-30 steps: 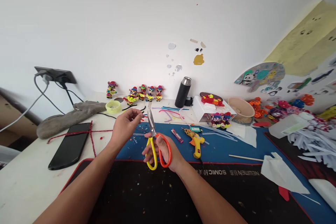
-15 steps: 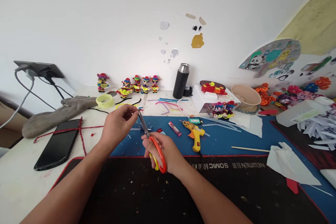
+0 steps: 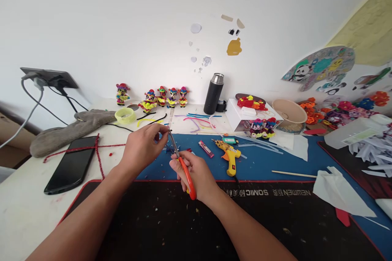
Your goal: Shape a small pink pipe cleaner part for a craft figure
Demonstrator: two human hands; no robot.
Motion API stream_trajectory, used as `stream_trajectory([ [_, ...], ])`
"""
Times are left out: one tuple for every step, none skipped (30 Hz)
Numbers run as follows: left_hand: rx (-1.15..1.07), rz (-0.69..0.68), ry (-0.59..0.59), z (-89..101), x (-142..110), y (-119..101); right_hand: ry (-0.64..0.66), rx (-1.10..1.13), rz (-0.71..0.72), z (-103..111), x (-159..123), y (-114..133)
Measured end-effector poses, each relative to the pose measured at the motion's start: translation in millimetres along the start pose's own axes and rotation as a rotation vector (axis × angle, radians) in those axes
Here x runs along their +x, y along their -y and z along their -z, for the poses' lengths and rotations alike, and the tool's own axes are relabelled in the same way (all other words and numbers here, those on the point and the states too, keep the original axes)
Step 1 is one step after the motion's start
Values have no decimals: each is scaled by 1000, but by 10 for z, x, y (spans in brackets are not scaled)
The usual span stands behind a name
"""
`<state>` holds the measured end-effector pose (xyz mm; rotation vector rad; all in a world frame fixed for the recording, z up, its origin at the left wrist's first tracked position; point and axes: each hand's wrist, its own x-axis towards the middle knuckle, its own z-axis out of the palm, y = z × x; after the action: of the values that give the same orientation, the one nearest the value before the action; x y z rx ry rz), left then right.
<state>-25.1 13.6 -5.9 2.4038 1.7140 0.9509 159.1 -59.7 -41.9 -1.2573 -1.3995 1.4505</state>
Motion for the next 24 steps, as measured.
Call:
stream_trajectory([
  [10, -15, -1, -8, -6, 1, -9, -13, 6, 4, 5, -11],
  [18, -28, -2, -14, -13, 1, -15, -24, 13, 9, 10, -23],
  [24, -40, -3, -18, -18, -1, -19, -35, 19, 13, 14, -35],
  [28, -50, -5, -20, -23, -3, -20, -45, 26, 17, 17, -44],
  [30, -60, -6, -20, -27, -6, -21, -57, 35, 20, 19, -50],
  [29, -68, -5, -18, -29, -9, -21, -69, 44, 23, 20, -51],
  [25, -74, -2, -15, -29, -12, -22, -81, 52, 25, 18, -47],
  [19, -80, 2, -12, -29, -15, -23, -93, 60, 26, 16, -39],
  [13, -82, 7, -9, -27, -17, -24, -104, 67, 27, 12, -27],
  [8, -81, 12, -6, -26, -19, -25, -113, 72, 27, 7, -12],
  [3, -76, 16, -4, -25, -21, -26, -121, 75, 27, 1, 4],
  [-1, -68, 22, -4, -24, -22, -29, -127, 74, 26, -5, 21],
  [-4, -59, 26, -5, -24, -23, -31, -131, 71, 26, -11, 37],
  [-8, -49, 30, -7, -24, -24, -32, -135, 64, 26, -16, 51],
  [-11, -40, 34, -9, -25, -24, -33, -139, 57, 26, -20, 63],
  [-13, -32, 39, -12, -25, -23, -32, -142, 51, 27, -24, 72],
  [-12, -26, 44, -15, -25, -22, -30, -146, 47, 28, -26, 78],
  [-10, -21, 48, -17, -25, -20, -28, -150, 46, 31, -26, 82],
  [-8, -17, 54, -19, -24, -18, -29, -154, 47, 34, -26, 82],
  [-7, -16, 59, -20, -23, -15, -28, -158, 48, 37, -24, 81],
  [-6, -16, 62, -21, -22, -11, -27, -162, 50, 40, -22, 78],
  [-6, -17, 61, -22, -21, -8, -27, -164, 51, 43, -19, 75],
  [-8, -17, 61, -23, -19, -5, -27, -166, 52, 46, -16, 71],
  [-11, -17, 61, -24, -17, -2, -27, -169, 51, 47, -13, 67],
])
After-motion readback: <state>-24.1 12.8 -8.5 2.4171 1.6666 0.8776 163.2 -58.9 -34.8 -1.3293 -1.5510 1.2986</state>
